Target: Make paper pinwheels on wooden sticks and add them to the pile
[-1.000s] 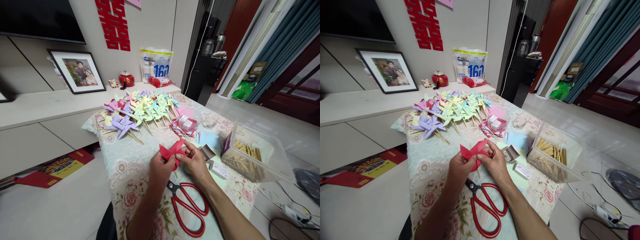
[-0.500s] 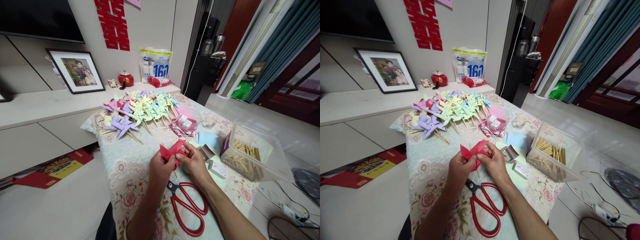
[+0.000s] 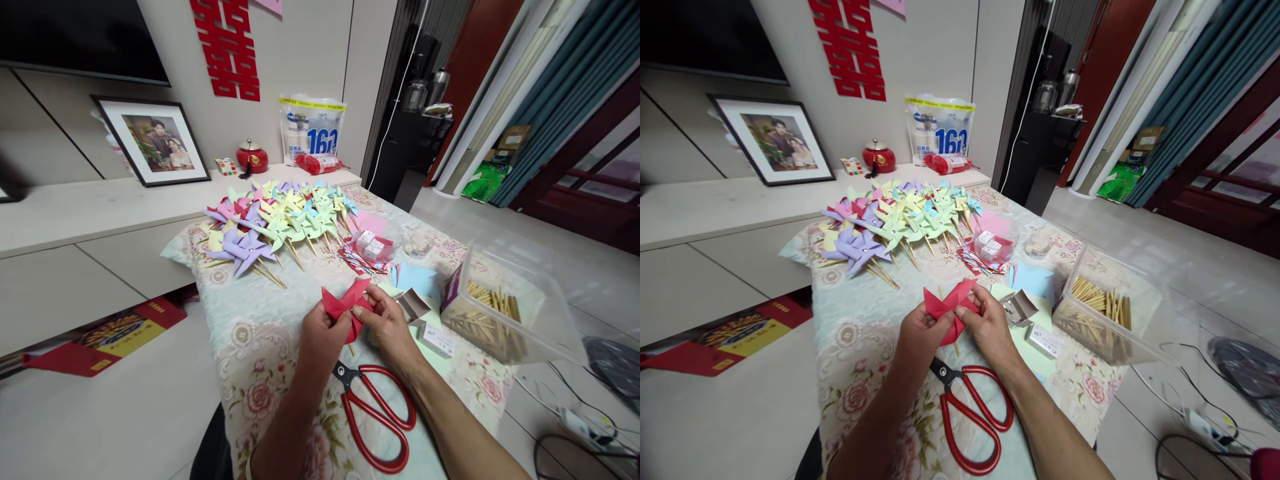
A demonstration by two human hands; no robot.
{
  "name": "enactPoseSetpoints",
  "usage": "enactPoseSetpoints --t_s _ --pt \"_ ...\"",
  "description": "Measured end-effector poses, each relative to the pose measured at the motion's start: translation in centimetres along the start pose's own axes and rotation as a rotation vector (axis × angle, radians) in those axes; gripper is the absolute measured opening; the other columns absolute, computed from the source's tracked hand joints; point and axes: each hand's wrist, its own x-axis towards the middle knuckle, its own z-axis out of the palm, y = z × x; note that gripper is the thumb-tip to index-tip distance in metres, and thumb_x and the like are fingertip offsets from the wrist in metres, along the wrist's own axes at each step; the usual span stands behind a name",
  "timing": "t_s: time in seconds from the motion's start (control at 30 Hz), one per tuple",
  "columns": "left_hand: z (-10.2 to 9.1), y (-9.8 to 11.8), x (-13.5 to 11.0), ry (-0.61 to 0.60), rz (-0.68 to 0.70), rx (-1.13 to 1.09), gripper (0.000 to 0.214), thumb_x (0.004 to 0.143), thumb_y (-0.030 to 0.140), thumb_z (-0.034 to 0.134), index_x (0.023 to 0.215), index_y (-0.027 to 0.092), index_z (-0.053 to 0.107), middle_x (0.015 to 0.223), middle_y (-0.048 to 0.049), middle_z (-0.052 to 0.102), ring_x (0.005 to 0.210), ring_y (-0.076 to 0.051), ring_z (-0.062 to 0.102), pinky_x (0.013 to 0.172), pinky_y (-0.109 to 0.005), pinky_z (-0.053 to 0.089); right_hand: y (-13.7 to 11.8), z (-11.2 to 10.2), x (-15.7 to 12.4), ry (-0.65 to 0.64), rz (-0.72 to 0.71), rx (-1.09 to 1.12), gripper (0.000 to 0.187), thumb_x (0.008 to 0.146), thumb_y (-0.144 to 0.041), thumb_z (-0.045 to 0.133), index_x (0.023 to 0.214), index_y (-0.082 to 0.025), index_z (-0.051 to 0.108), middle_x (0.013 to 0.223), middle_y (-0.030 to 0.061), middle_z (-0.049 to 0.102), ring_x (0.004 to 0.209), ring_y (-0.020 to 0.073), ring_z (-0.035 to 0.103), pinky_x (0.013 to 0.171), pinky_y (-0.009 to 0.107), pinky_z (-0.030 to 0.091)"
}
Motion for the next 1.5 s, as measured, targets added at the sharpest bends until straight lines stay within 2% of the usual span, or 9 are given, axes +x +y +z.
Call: enactPoseSetpoints --t_s 0.3,0.47,0.7,0.9,1.0,1.17,1.33,1.4,1.5 --pt "-0.4 0.2 0.2 -0.029 -0.107 -0.113 0.031 0.056 0.031 0.081 0.080 0.012 0.072 0.072 -0.0029 0.075 0.064 -0.017 0.066 0.066 -0.028 0.054 0.0 -0.5 0.0 -0.010 0.044 0.013 0.033 0.073 -0.033 0.084 0.102 -0.023 0.073 0.087 0.0019 0.075 0.078 0.0197 0.068 0.079 0.033 0.052" --pt "-0.9 0.5 -0.1 -0.080 -0.113 -0.126 0.031 0.061 0.033 0.080 0.084 0.013 0.074 0.072 -0.0025 0.073 0.068 -0.019 0.068 0.069 -0.031 0.056 -0.2 -1.3 -0.1 -0.053 0.109 0.008 0.024 0.078 -0.040 0.080 0.088 -0.020 0.072 0.077 -0.0003 0.069 0.069 0.0145 0.059 0.069 0.027 0.046" --pt "-0.7 0.6 0.1 -0.095 -0.182 -0.133 0.035 0.051 0.034 0.084 0.077 0.014 0.071 0.074 -0.0053 0.075 0.067 -0.022 0.068 0.063 -0.032 0.055 0.0 -1.7 -0.3 -0.094 0.159 -0.086 0.025 0.076 -0.038 0.082 0.073 -0.019 0.066 0.066 -0.0042 0.060 0.059 0.0114 0.049 0.059 0.024 0.038" --pt "-0.8 1.2 -0.4 -0.166 -0.166 -0.172 0.032 0.061 0.037 0.080 0.080 0.015 0.070 0.069 -0.0033 0.072 0.065 -0.019 0.066 0.065 -0.029 0.053 -0.2 -1.6 -0.3 -0.057 0.131 -0.074 0.024 0.074 -0.036 0.081 0.067 -0.019 0.065 0.062 -0.0035 0.058 0.056 0.0119 0.046 0.056 0.024 0.038" --pt "-1.7 1.3 0.1 -0.076 -0.084 -0.118 0.030 0.071 0.045 0.072 0.078 0.015 0.068 0.072 -0.0042 0.071 0.061 -0.015 0.062 0.057 -0.024 0.046 -0.8 -1.5 -0.1 0.031 0.063 0.062 0.019 0.070 -0.034 0.081 0.067 -0.020 0.068 0.063 -0.0022 0.062 0.057 0.0131 0.050 0.060 0.026 0.043" --pt "-3.1 1.6 1.0 0.252 0.083 0.437 0.015 0.079 0.030 0.061 0.087 0.018 0.064 0.074 -0.0035 0.069 0.067 -0.018 0.063 0.063 -0.028 0.044 -1.8 -1.9 0.4 0.146 0.031 0.262 0.019 0.059 -0.030 0.082 0.072 -0.019 0.075 0.066 0.0006 0.068 0.057 0.0136 0.055 0.060 0.026 0.048" --pt "-1.5 2.1 1.6 0.212 0.237 1.359 0.022 0.090 0.032 0.051 0.084 0.018 0.067 0.091 -0.0107 0.071 0.095 -0.030 0.065 0.083 -0.041 0.041 -1.9 -2.2 0.6 0.114 0.026 0.273 0.019 0.061 -0.033 0.082 0.071 -0.020 0.072 0.062 -0.0004 0.067 0.050 0.0136 0.054 0.056 0.028 0.051" --pt "-0.5 2.2 2.3 0.191 0.206 1.518 0.031 0.090 0.042 0.052 0.092 0.015 0.069 0.097 -0.0154 0.071 0.101 -0.034 0.064 0.085 -0.045 0.040 -1.8 -2.1 0.5 0.103 0.026 0.280 0.021 0.061 -0.034 0.082 0.073 -0.019 0.073 0.063 -0.0001 0.067 0.050 0.0135 0.055 0.055 0.028 0.051" --pt "0.4 2.3 3.4 0.155 0.087 1.573 0.031 0.087 0.034 0.056 0.104 0.011 0.069 0.105 -0.0196 0.071 0.105 -0.034 0.064 0.087 -0.044 0.040 -1.7 -2.0 0.5 0.121 0.041 0.318 0.022 0.060 -0.032 0.084 0.075 -0.018 0.075 0.064 0.0002 0.069 0.051 0.0125 0.055 0.055 0.025 0.050"
